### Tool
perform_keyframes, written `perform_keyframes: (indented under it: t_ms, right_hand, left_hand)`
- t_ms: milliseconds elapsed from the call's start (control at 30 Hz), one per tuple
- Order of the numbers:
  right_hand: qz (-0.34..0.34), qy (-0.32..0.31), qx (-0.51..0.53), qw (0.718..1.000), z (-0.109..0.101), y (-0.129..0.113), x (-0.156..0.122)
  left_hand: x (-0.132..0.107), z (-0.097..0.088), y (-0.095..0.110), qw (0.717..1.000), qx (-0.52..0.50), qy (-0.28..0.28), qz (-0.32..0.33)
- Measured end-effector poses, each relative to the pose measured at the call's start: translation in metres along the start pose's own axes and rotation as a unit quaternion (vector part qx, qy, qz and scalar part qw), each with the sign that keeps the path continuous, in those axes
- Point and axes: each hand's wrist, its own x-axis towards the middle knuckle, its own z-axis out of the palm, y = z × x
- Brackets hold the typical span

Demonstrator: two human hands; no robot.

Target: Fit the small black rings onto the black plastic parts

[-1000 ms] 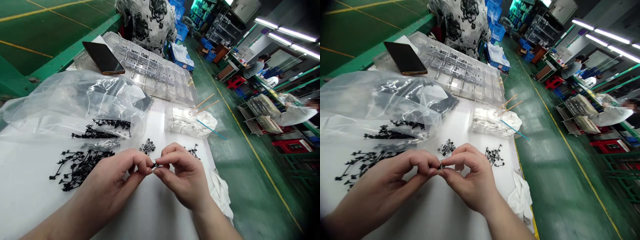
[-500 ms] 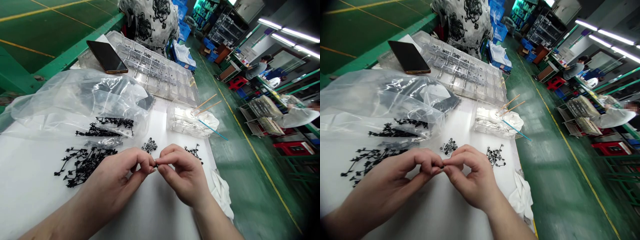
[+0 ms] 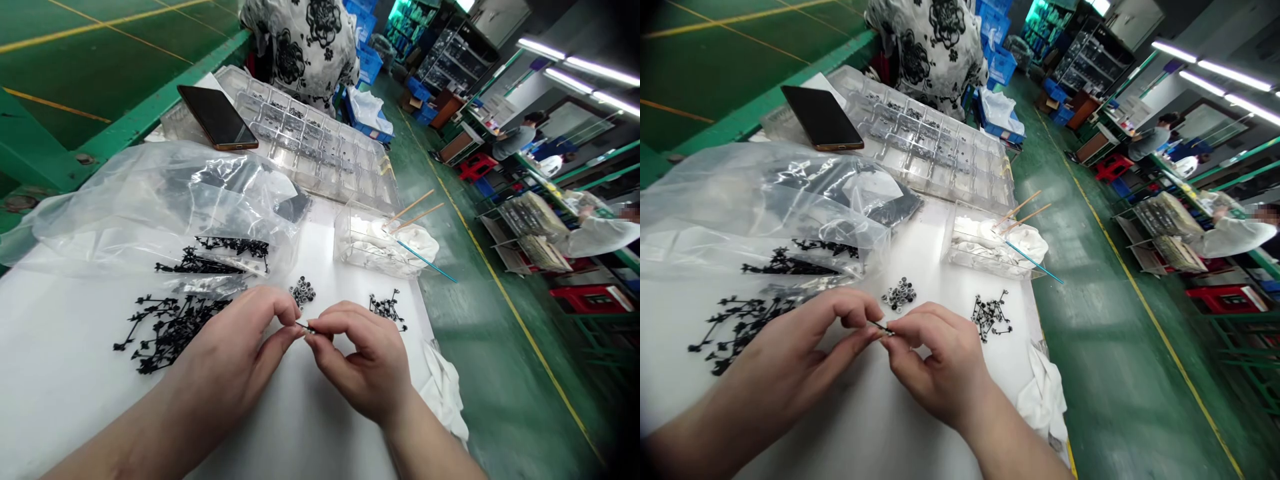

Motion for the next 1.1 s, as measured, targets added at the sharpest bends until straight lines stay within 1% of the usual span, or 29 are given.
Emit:
perform_keyframes:
  t_ms: [100, 233, 267, 333, 400, 467, 500, 567, 700, 833, 900, 933, 967, 1000, 1033, 1067, 1100]
  right_hand:
    - [0.032, -0.001, 0.058, 0.998, -0.003, -0.001, -0.002]
    - [0.062, -0.006, 0.126, 0.99, -0.003, 0.001, -0.007]
    - [0.07, -0.005, 0.138, 0.988, -0.002, 0.002, -0.008]
    - [0.095, 0.006, 0.171, 0.981, 0.0, 0.004, -0.009]
    - [0.123, 0.021, 0.206, 0.97, 0.002, 0.006, -0.01]
    - [0.132, 0.033, 0.224, 0.965, 0.004, 0.008, -0.01]
    - [0.126, 0.034, 0.22, 0.967, 0.004, 0.008, -0.01]
    - [0.103, 0.027, 0.194, 0.975, 0.004, 0.009, -0.009]
    - [0.046, -0.004, 0.151, 0.987, 0.007, 0.008, -0.004]
    - [0.017, -0.032, 0.127, 0.991, 0.01, 0.004, 0.001]
    - [0.013, -0.043, 0.107, 0.993, 0.003, 0.006, 0.002]
    - [0.02, -0.022, 0.086, 0.996, -0.004, 0.009, 0.001]
    - [0.035, 0.033, 0.055, 0.997, -0.013, 0.014, 0.0]
    - [0.062, 0.118, 0.016, 0.991, -0.025, 0.021, -0.001]
    - [0.103, 0.226, -0.019, 0.968, -0.04, 0.03, -0.002]
    - [0.145, 0.344, -0.048, 0.926, -0.055, 0.04, -0.004]
    - [0.19, 0.437, -0.057, 0.878, -0.072, 0.051, -0.005]
  left_hand:
    - [0.002, 0.0, 0.001, 0.999, -0.015, -0.001, -0.029]
    - [0.007, -0.003, 0.005, 0.995, -0.07, -0.055, -0.038]
    - [0.008, -0.004, 0.007, 0.993, -0.087, -0.066, -0.049]
    - [0.01, -0.006, 0.009, 0.983, -0.133, -0.085, -0.09]
    - [0.011, -0.009, 0.01, 0.968, -0.182, -0.101, -0.14]
    - [0.01, -0.011, 0.009, 0.953, -0.223, -0.104, -0.177]
    - [0.01, -0.011, 0.008, 0.949, -0.235, -0.099, -0.188]
    - [0.009, -0.01, 0.009, 0.95, -0.23, -0.074, -0.198]
    - [0.008, -0.005, 0.017, 0.974, -0.137, -0.013, -0.179]
    - [0.006, -0.003, 0.022, 0.985, -0.081, -0.001, -0.15]
    - [0.005, -0.004, 0.022, 0.989, -0.07, 0.0, -0.133]
    - [0.004, -0.004, 0.02, 0.99, -0.066, 0.0, -0.125]
    - [0.004, -0.004, 0.018, 0.991, -0.064, -0.002, -0.117]
    - [0.003, -0.003, 0.016, 0.992, -0.062, -0.005, -0.109]
    - [0.002, -0.002, 0.013, 0.993, -0.061, -0.01, -0.103]
    - [0.002, -0.001, 0.01, 0.993, -0.058, -0.014, -0.1]
    - [0.001, 0.0, 0.007, 0.994, -0.054, -0.016, -0.098]
